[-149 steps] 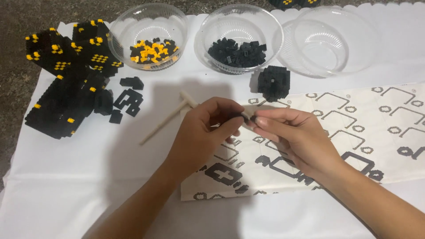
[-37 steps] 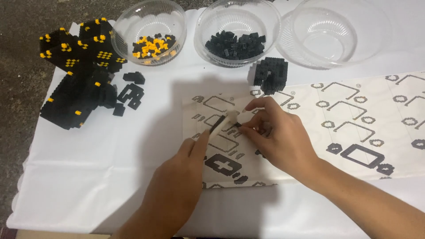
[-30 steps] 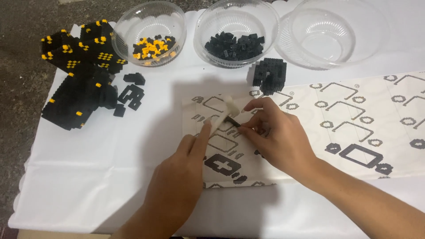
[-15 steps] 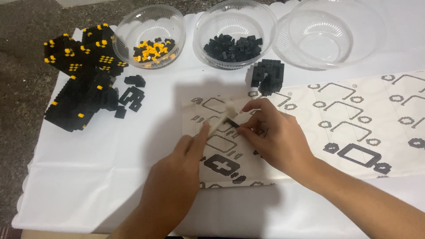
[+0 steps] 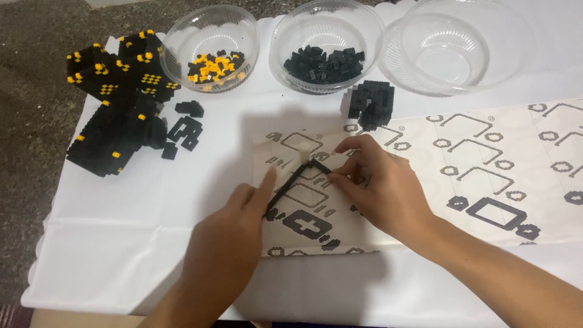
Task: Assembling small plastic toy components and then handling large bags of parts for packing or inventory.
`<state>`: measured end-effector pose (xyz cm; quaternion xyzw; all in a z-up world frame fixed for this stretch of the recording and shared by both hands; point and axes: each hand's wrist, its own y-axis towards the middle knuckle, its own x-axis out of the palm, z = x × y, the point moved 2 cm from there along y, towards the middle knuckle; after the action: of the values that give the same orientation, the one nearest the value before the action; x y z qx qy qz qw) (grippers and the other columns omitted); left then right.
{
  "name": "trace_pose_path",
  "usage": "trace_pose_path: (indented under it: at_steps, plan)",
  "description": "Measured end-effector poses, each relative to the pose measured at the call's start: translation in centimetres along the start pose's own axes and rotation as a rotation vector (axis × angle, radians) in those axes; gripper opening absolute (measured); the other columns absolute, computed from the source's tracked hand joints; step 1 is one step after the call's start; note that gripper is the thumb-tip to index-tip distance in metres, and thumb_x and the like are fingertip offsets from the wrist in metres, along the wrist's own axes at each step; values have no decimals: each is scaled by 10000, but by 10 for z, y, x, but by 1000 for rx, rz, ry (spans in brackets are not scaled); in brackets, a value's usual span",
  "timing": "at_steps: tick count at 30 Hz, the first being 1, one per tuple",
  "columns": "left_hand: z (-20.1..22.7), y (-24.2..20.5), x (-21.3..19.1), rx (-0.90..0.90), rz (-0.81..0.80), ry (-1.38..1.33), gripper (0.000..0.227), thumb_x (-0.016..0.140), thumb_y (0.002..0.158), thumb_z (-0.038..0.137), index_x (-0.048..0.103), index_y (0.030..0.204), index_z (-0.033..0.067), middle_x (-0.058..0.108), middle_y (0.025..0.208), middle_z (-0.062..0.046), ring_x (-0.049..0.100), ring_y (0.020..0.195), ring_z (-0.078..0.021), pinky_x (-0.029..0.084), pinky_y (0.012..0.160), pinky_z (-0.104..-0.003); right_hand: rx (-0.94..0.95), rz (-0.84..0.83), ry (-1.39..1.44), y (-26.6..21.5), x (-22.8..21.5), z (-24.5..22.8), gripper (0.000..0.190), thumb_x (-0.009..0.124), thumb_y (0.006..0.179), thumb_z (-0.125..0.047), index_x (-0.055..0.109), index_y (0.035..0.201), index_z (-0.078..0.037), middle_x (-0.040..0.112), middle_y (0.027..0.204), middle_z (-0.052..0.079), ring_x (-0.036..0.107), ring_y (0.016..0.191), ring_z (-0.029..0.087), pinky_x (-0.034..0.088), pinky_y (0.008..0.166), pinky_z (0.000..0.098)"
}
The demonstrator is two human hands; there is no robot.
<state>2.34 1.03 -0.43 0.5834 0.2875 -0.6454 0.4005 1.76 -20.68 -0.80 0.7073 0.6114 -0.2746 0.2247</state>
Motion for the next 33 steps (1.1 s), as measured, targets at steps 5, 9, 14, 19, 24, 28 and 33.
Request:
trace_pose_path:
  at_steps: [5, 9, 14, 19, 24, 28, 33]
  plan:
    - [-5, -23, -27, -49, 188, -61, 648, 452, 787, -15, 431, 1407, 171, 533, 885, 33, 552, 584, -216, 448, 347, -393, -18, 20, -13, 1, 1, 3, 326, 715, 772, -171, 538, 1045, -196, 730, 748, -71, 572, 571, 136, 465, 564, 297]
    - [-1, -59, -33, -248, 229, -104, 577, 401, 849, 37, 477, 1373, 265, 579, 914, 107, 613, 739, -75, 507, 438, -291, -20, 15, -60, 1, 2, 3, 352, 721, 774, -174, 538, 1074, -192, 703, 729, -40, 614, 586, 150, 479, 562, 317]
    - [-11, -80, 3, -371, 124, 9, 650, 422, 812, 18, 434, 1394, 307, 533, 867, 103, 514, 549, -163, 437, 318, -336, 23, -13, -61, -2, 1, -2, 323, 710, 789, -170, 551, 1069, -198, 636, 690, -55, 582, 551, 134, 460, 549, 297]
    - [-16, -74, 10, -491, -132, -126, 670, 401, 839, 111, 325, 1448, 380, 539, 937, 106, 544, 773, -193, 513, 437, -433, 15, -27, 17, -4, -1, -9, 261, 687, 820, -139, 560, 1046, -165, 590, 623, -41, 564, 484, 129, 454, 531, 271]
    - [-12, -61, 14, -304, -45, 17, 767, 439, 745, -16, 325, 1455, 249, 511, 904, 40, 540, 511, -297, 468, 314, -450, -16, -29, 71, -7, -2, -12, 239, 648, 823, -81, 552, 1033, -142, 611, 603, -32, 586, 450, 124, 462, 516, 261]
    - [-15, -55, 9, -194, 270, -77, 637, 489, 796, 11, 435, 1398, 211, 554, 877, 65, 572, 609, -192, 448, 342, -348, -54, -12, 54, -9, -3, -10, 288, 662, 794, -70, 545, 1050, -132, 631, 644, -34, 600, 535, 127, 469, 539, 261]
    - [-32, -55, -1, -407, 270, -252, 538, 412, 841, 49, 501, 1353, 186, 580, 1003, -24, 601, 906, -230, 508, 636, -463, -111, -105, 155, -14, -10, -14, 605, 687, 788, -25, 331, 1275, -85, 557, 663, 26, 593, 624, 137, 518, 555, 259]
